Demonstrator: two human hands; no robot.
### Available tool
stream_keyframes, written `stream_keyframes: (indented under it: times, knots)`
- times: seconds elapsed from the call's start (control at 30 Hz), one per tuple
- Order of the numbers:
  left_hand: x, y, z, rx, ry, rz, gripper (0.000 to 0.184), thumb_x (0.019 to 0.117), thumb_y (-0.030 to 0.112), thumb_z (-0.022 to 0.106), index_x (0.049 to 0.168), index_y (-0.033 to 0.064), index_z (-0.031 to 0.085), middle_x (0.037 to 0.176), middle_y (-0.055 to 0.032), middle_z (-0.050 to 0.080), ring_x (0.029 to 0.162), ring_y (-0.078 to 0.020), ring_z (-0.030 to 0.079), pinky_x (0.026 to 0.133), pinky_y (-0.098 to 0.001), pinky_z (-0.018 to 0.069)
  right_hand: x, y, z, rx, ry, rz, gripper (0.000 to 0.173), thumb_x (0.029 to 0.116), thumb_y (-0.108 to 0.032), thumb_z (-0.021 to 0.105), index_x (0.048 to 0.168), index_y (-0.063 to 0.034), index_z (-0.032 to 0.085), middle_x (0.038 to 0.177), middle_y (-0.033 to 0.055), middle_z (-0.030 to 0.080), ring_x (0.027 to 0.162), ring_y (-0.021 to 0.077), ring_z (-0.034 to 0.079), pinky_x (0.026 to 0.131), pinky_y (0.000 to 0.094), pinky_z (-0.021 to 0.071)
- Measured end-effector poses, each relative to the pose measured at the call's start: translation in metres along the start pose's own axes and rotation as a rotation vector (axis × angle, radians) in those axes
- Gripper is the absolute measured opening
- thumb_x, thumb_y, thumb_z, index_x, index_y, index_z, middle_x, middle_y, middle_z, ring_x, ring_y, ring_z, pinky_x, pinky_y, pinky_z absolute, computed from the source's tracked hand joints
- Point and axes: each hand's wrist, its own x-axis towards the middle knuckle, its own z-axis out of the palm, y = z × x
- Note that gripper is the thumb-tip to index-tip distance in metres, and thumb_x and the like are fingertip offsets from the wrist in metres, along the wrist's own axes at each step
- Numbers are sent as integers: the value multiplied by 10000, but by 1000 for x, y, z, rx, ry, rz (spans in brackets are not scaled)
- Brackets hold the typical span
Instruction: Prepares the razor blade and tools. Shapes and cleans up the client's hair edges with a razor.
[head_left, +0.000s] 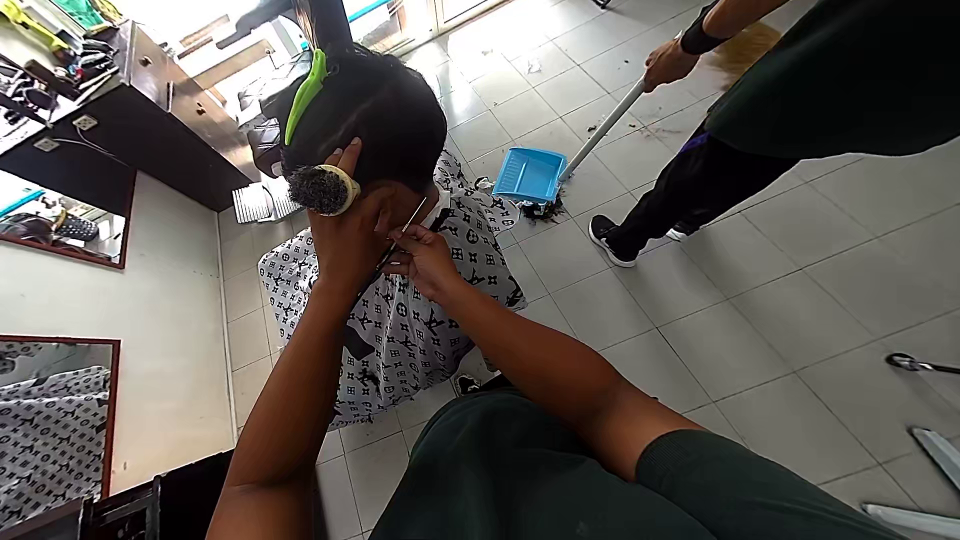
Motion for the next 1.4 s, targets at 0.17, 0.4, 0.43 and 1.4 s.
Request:
stream_keyframes:
  times: [0.17,0.4,0.43,1.4]
  knots:
    - [-1,-1,1,15,4,-9,208,982,267,659,1147,207,770,1598,-150,431,1510,-371,334,1203,-557,254,-2,0,4,-98,-45,-56,58,1058,-55,526,1072,-4,550,847,92,682,670,190,710,663,387,639]
    - [-2,0,-1,10,-3,-6,218,967,258,669,1151,194,769,1606,-161,415,1511,-381,329,1199,-565,258,0,-1,-1,-10,12,4,62,1070,-69,506,1078,-15,536,896,115,701,720,215,728,665,374,633]
    - [-2,0,-1,11,-9,-5,220,966,255,674,1157,196,765,1611,-159,407,1515,-379,321,1202,-566,253,-1,-1,0,-25,6,-9,61,1066,-67,514,1076,-13,540,891,111,701,709,209,725,657,368,633]
    - [0,2,0,-6,30,-18,172,962,225,680,1092,183,783,1572,-180,456,1496,-376,359,1200,-549,274,-1,1,1,-39,-31,-2,63,1065,-69,519,1079,-12,541,876,108,705,678,191,715,653,353,630]
